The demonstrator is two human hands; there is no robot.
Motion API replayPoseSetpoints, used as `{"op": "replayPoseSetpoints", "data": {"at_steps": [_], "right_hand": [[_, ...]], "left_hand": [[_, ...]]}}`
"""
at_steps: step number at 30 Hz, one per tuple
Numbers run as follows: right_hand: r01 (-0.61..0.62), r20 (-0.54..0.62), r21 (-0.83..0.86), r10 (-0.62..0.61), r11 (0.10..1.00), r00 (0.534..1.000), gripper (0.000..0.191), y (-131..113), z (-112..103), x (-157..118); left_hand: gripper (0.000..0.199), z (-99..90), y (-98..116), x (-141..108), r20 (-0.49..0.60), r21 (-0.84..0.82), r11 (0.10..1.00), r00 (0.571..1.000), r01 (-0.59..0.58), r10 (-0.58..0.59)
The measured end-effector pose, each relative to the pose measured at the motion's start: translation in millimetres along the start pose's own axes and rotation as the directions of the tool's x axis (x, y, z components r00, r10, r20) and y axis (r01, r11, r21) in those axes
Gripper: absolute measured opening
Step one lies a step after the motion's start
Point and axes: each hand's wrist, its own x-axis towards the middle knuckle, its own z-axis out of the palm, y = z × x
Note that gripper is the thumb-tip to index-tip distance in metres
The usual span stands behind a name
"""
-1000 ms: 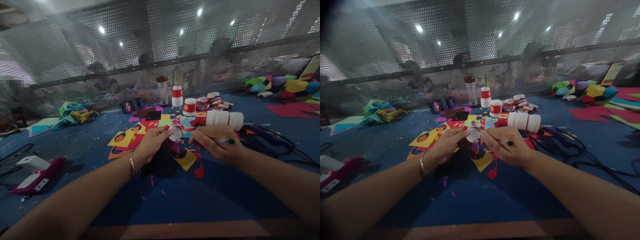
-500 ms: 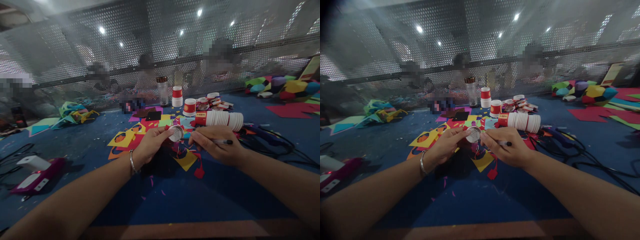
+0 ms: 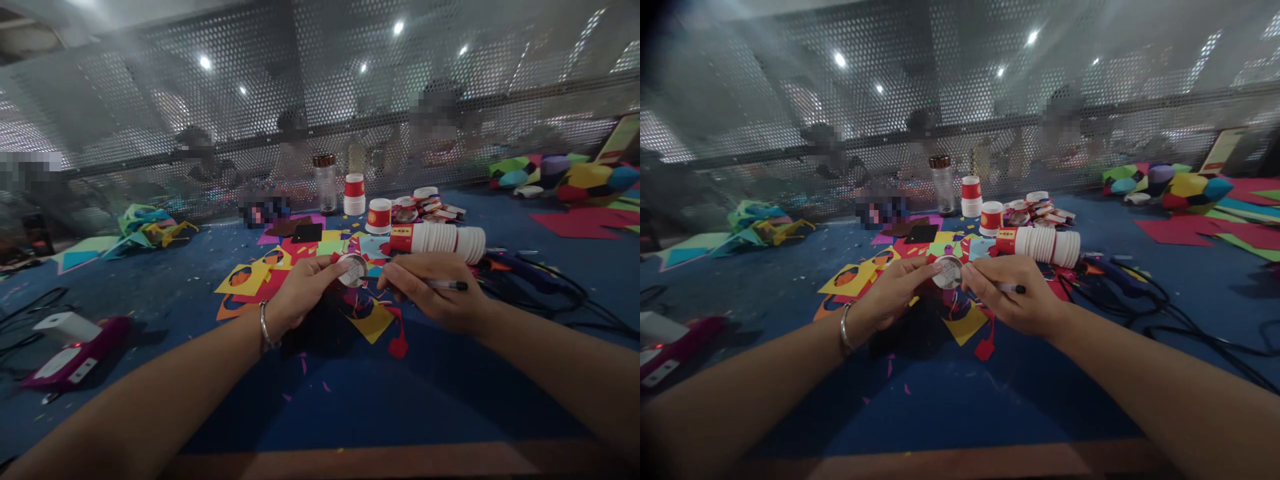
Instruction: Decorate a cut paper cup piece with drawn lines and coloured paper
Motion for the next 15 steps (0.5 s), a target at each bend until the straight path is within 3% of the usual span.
{"op": "replayPoseSetpoints", "data": {"at_steps": [9, 15], "right_hand": [[0.024, 0.011, -0.004, -0.024, 1.0, 1.0, 0.034, 2.3, 0.1, -0.5], [0.029, -0.005, 0.01, -0.029, 1.0, 1.0, 0.032, 1.1, -1.1, -0.2]], "left_hand": [[0.016, -0.2, -0.7, 1.6, -0.045, -0.016, 1.0, 0.999, -0.016, 0.015], [0.015, -0.1, -0.3, -0.3, -0.002, -0.017, 1.0, 1.0, -0.013, 0.013]]}}
